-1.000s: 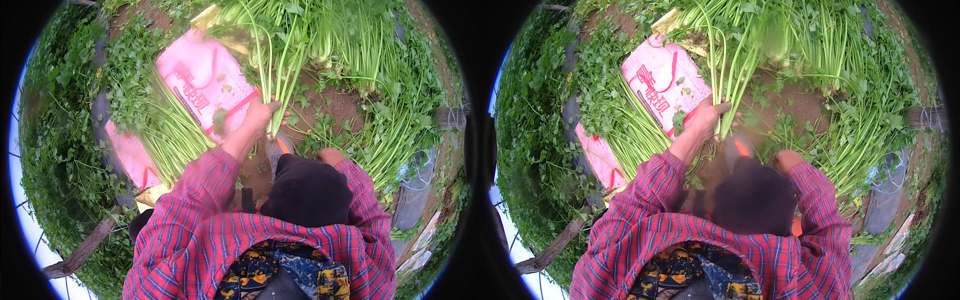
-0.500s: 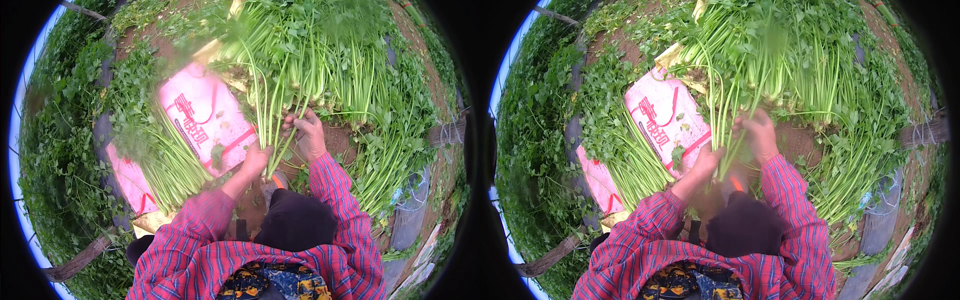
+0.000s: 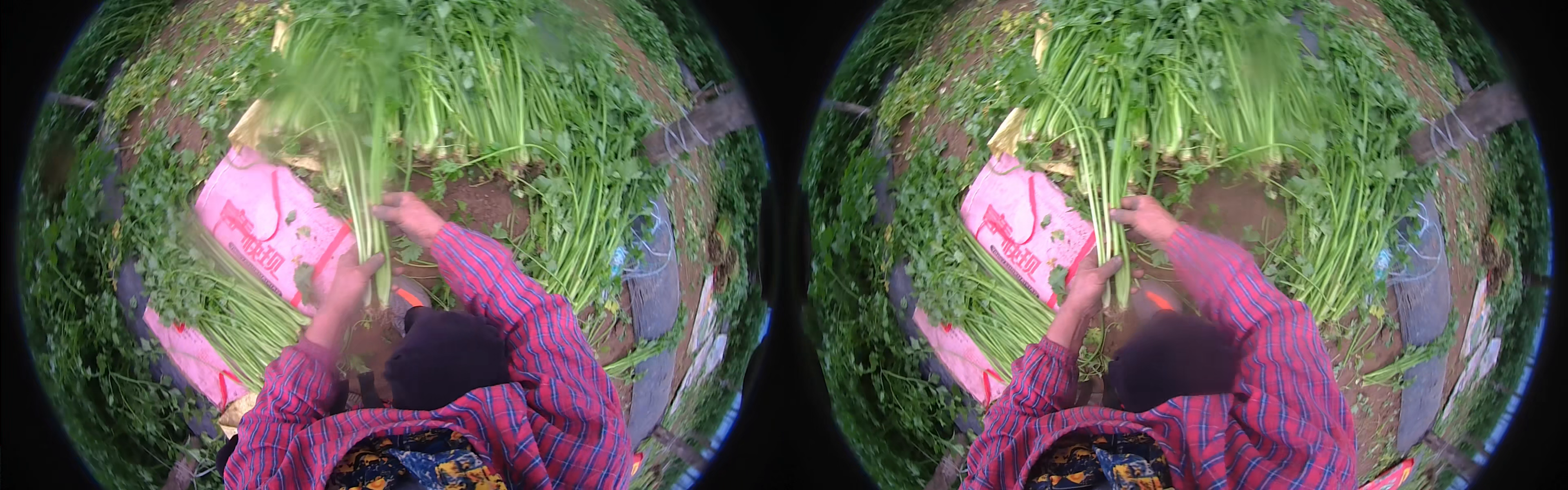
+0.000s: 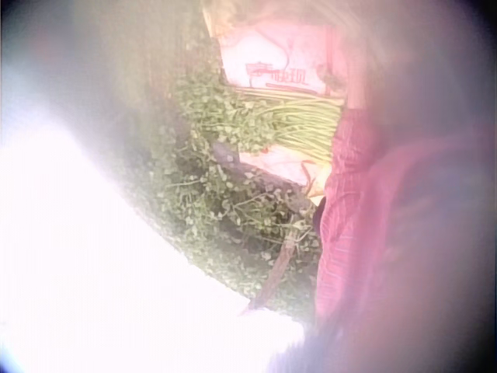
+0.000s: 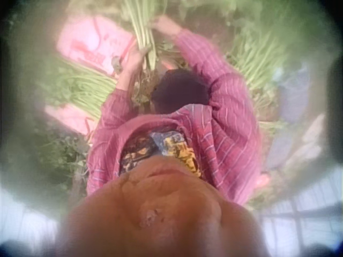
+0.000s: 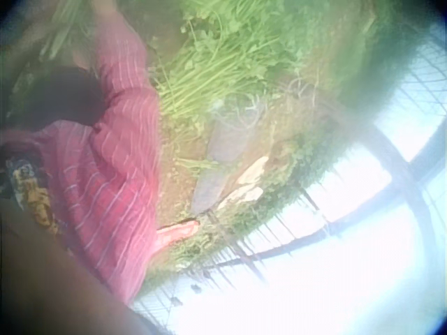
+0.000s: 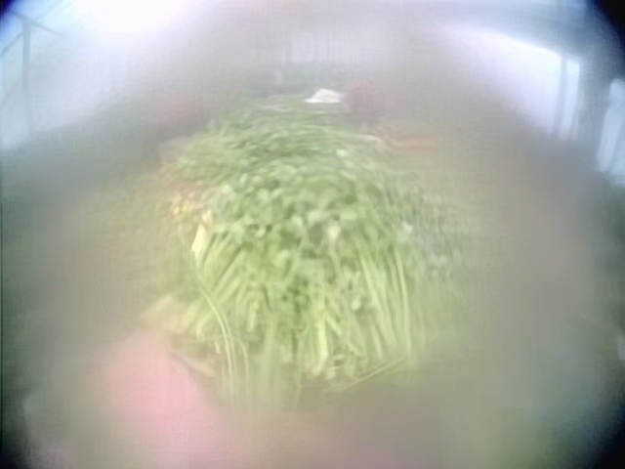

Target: The person gathers leafy green vegetables, aligns them into bundles, and ties them with red plastic ties. The bundles are placed on a pink sack on the ground inside a greenhouse.

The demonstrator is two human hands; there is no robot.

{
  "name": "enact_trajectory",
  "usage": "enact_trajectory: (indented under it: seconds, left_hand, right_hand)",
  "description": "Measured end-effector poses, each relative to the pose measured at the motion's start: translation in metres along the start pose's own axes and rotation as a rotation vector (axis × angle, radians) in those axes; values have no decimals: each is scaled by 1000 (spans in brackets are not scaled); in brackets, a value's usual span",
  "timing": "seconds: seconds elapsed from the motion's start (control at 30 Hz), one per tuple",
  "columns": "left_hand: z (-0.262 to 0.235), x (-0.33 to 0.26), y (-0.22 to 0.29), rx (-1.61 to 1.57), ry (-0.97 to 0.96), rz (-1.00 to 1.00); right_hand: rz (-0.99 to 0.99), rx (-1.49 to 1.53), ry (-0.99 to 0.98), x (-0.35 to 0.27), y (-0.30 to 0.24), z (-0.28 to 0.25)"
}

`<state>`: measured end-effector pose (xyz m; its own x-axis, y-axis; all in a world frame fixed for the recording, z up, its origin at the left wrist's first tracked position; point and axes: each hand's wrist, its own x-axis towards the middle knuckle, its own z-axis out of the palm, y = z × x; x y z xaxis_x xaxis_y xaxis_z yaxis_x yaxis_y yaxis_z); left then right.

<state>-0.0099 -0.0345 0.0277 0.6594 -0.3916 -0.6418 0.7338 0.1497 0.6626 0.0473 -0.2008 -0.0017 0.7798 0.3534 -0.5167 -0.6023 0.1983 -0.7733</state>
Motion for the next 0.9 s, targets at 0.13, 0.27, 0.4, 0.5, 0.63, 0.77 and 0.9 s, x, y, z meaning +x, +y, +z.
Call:
enact_trajectory:
  seconds: [0.13,0.27,0.4,0.5,0.63,0.77,0.9]
  left_hand:
    - [-5,3,7,-142,-181,-167]
    - [-5,2,12,-26,-287,50]
    - [-11,-3,15,-91,-86,204]
    - [-17,0,13,-80,-13,108]
    - [-19,7,7,-127,15,46]
    - [-18,11,8,-143,7,43]
    - [-19,12,12,-105,7,40]
  right_hand:
    - [-5,-326,56,0,-16,21]
    - [-435,-666,20,-24,-46,12]
    - [-714,-674,831,-65,-83,-98]
    - [-182,-1391,1500,-104,-83,-201]
    - [307,-1099,537,-153,-13,-222]
    - [161,-1094,160,-146,3,-228]
    - [-104,-240,934,-100,-24,-305]
